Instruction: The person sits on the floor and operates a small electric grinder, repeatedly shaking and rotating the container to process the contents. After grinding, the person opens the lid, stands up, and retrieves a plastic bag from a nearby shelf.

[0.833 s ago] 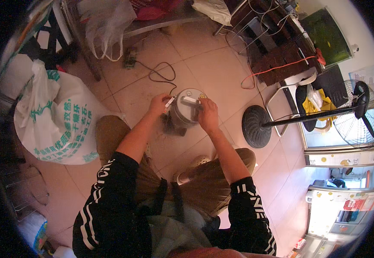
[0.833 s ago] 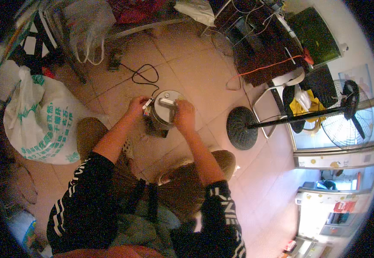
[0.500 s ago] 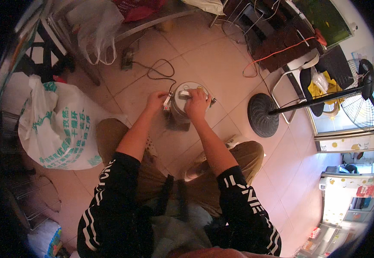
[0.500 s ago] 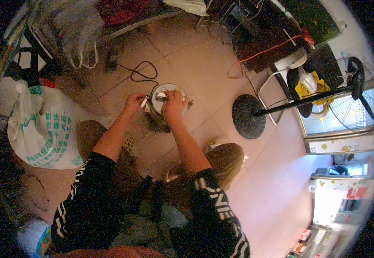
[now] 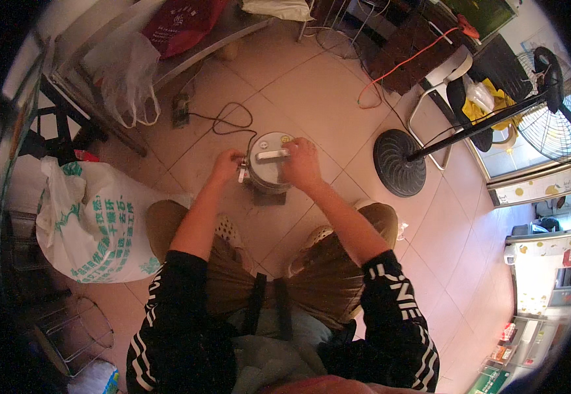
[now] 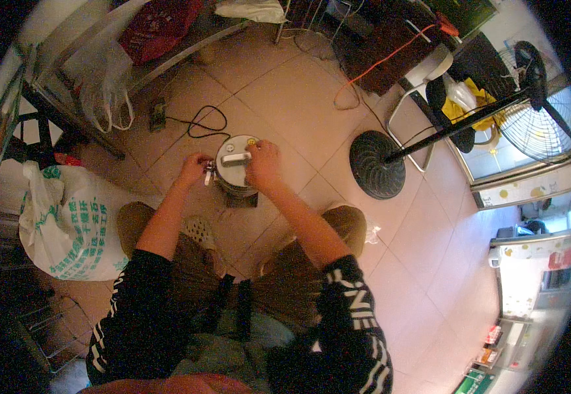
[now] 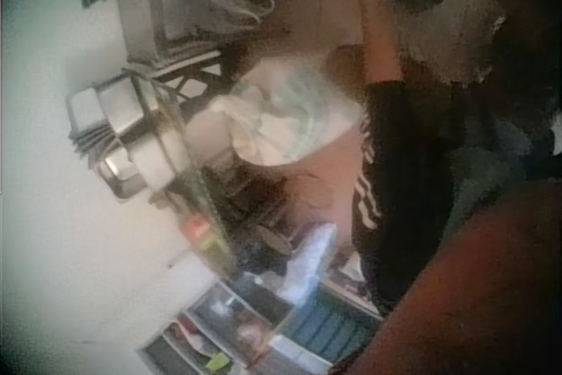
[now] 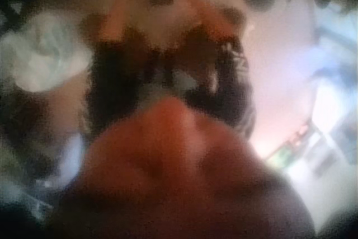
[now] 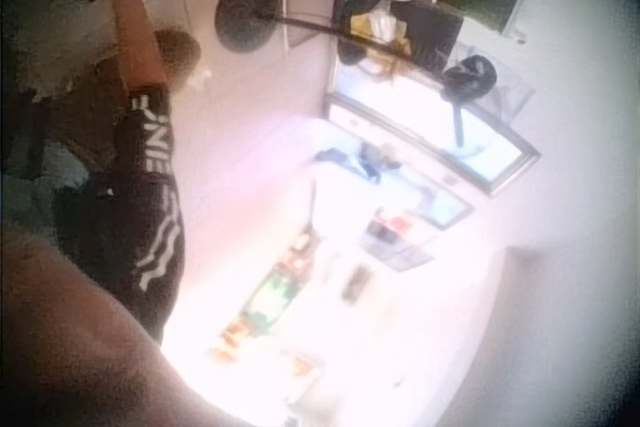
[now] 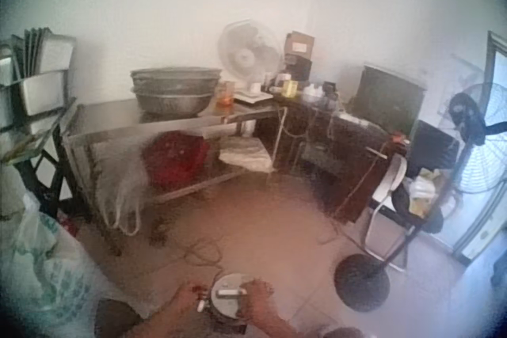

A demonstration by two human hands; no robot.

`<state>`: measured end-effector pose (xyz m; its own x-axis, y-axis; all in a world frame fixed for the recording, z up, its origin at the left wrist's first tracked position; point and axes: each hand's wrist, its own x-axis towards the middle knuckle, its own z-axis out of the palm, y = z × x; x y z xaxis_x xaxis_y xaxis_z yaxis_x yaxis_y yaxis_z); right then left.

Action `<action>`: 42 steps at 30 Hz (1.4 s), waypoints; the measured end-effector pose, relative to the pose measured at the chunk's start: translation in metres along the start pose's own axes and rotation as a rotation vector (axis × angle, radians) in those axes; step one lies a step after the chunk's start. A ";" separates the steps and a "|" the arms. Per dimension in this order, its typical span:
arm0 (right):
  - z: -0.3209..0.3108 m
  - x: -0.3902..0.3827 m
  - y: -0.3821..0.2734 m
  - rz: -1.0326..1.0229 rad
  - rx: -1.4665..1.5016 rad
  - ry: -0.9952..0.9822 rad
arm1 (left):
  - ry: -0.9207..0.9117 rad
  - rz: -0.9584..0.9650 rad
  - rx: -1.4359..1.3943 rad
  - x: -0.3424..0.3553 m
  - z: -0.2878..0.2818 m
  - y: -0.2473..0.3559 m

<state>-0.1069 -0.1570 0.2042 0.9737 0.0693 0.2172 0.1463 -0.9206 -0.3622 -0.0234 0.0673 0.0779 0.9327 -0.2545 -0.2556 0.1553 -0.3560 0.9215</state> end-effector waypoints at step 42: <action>0.025 -0.011 0.010 -0.154 -0.076 -0.789 | -0.635 0.387 0.904 0.042 0.059 0.173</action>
<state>-0.1122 -0.1575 0.1758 0.7844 0.4220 -0.4545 0.3039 -0.9004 -0.3115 0.0235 -0.0579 0.2089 0.4974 -0.7985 -0.3392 -0.6298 -0.6012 0.4918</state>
